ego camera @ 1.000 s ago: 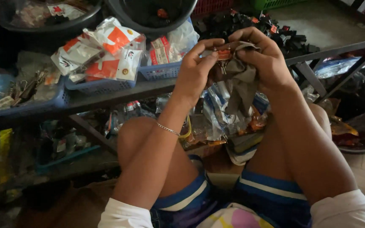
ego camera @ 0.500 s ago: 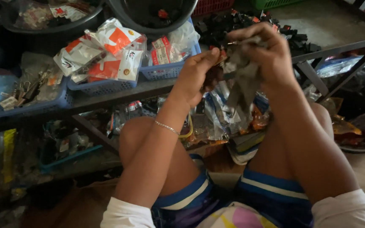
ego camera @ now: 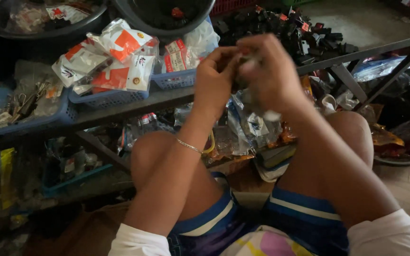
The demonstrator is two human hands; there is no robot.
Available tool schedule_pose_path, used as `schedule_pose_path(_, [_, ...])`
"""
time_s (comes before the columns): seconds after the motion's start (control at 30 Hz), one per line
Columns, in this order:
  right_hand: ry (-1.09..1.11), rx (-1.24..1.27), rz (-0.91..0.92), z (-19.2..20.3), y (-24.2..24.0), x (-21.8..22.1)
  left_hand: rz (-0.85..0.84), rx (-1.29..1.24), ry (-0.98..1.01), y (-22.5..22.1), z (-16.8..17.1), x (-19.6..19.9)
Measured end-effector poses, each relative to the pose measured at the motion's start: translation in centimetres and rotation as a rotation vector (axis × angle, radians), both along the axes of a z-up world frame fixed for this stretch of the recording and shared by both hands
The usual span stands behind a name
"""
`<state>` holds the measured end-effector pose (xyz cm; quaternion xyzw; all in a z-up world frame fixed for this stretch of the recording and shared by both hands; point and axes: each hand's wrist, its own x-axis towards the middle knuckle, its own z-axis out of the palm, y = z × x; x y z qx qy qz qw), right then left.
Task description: Cleaning and inspecting motorcycle handlebar switch assemblies using a cloth.
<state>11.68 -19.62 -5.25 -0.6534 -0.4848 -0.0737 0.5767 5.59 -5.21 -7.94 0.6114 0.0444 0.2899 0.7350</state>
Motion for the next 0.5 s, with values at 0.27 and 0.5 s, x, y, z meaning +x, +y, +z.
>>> schedule_pose_path(0.27, [-0.591, -0.107, -0.006, -0.9, -0.6, 1.9, -0.306, 0.007, -0.169, 1.9, -2.2, 0.4])
schedule_pose_path(0.5, [-0.555, -0.036, -0.047, -1.2, -0.6, 1.3, -0.148, -0.121, -0.144, 1.4, -1.3, 0.6])
